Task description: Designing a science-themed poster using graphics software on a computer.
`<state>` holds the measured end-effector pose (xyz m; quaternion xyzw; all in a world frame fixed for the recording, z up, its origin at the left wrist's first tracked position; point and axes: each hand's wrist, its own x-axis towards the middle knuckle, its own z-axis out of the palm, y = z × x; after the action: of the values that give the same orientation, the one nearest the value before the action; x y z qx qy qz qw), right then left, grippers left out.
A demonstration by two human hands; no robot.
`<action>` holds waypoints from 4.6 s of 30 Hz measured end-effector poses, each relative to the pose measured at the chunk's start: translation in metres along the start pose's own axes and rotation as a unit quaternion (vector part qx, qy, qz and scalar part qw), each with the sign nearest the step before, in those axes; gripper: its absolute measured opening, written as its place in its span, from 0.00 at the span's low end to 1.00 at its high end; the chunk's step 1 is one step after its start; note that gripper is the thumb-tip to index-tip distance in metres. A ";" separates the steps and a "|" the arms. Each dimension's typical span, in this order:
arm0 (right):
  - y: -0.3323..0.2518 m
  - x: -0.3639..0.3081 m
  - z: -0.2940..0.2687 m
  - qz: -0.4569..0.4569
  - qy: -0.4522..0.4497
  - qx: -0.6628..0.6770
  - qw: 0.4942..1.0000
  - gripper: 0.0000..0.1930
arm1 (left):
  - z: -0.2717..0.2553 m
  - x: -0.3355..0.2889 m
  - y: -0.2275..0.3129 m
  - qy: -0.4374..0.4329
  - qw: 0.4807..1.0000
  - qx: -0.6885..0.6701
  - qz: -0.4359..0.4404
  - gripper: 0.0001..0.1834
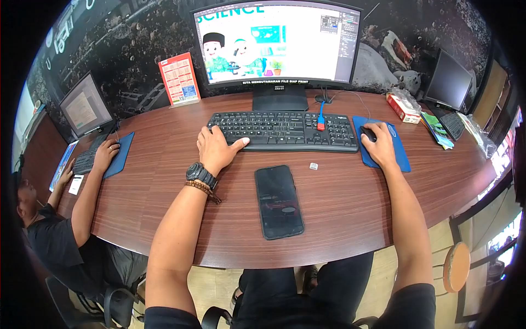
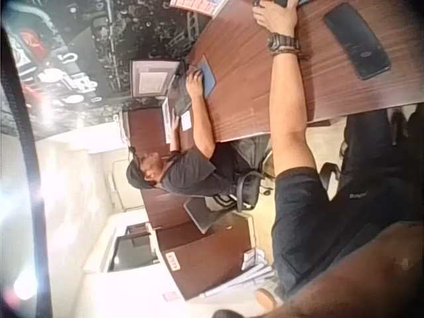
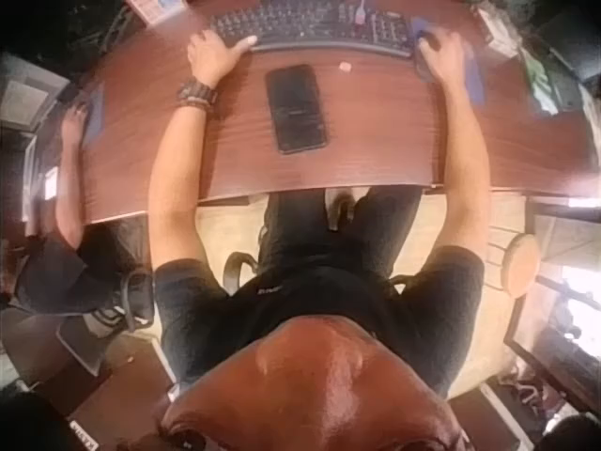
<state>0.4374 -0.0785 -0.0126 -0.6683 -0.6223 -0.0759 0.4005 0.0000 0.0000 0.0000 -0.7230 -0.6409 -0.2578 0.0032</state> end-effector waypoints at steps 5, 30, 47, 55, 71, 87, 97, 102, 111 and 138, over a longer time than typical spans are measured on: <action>0.003 0.001 0.000 -0.004 0.005 -0.003 1.000 0.18 | 0.002 0.001 0.001 0.007 1.000 0.002 0.008 0.51; -0.001 0.000 0.000 0.039 0.020 -0.031 0.999 0.18 | 0.002 -0.004 0.009 0.054 0.992 -0.021 0.112 0.24; -0.002 -0.001 -0.001 0.018 0.003 -0.005 1.000 0.18 | 0.001 0.002 0.025 -0.037 0.999 -0.018 0.027 0.43; 0.002 -0.001 0.001 -0.006 0.016 -0.016 1.000 0.17 | -0.004 0.006 0.036 -0.118 0.993 0.019 -0.017 0.46; -0.001 -0.001 -0.001 0.000 0.006 -0.013 1.000 0.17 | -0.004 0.008 -0.004 0.012 0.999 0.001 -0.035 0.49; 0.000 0.000 0.000 0.003 0.009 -0.012 1.000 0.17 | -0.006 0.007 0.000 -0.005 0.999 0.018 -0.041 0.49; 0.001 0.000 0.000 0.009 0.007 -0.013 1.000 0.17 | -0.009 0.007 0.003 -0.019 0.999 0.019 -0.046 0.50; 0.001 0.000 0.000 0.008 0.010 -0.014 1.000 0.17 | -0.008 0.007 0.002 -0.015 0.999 0.020 -0.045 0.50; 0.002 0.001 0.000 0.007 0.007 -0.016 1.000 0.17 | -0.008 0.006 0.003 -0.013 0.999 0.020 -0.041 0.50; -0.014 -0.001 -0.008 0.007 -0.027 -0.094 0.995 0.29 | -0.006 0.001 0.004 -0.004 0.999 0.011 0.040 0.37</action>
<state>0.4276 -0.0860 -0.0019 -0.7092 -0.6180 -0.1134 0.3198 0.0011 -0.0020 0.0064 -0.7491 -0.6143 -0.2473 0.0190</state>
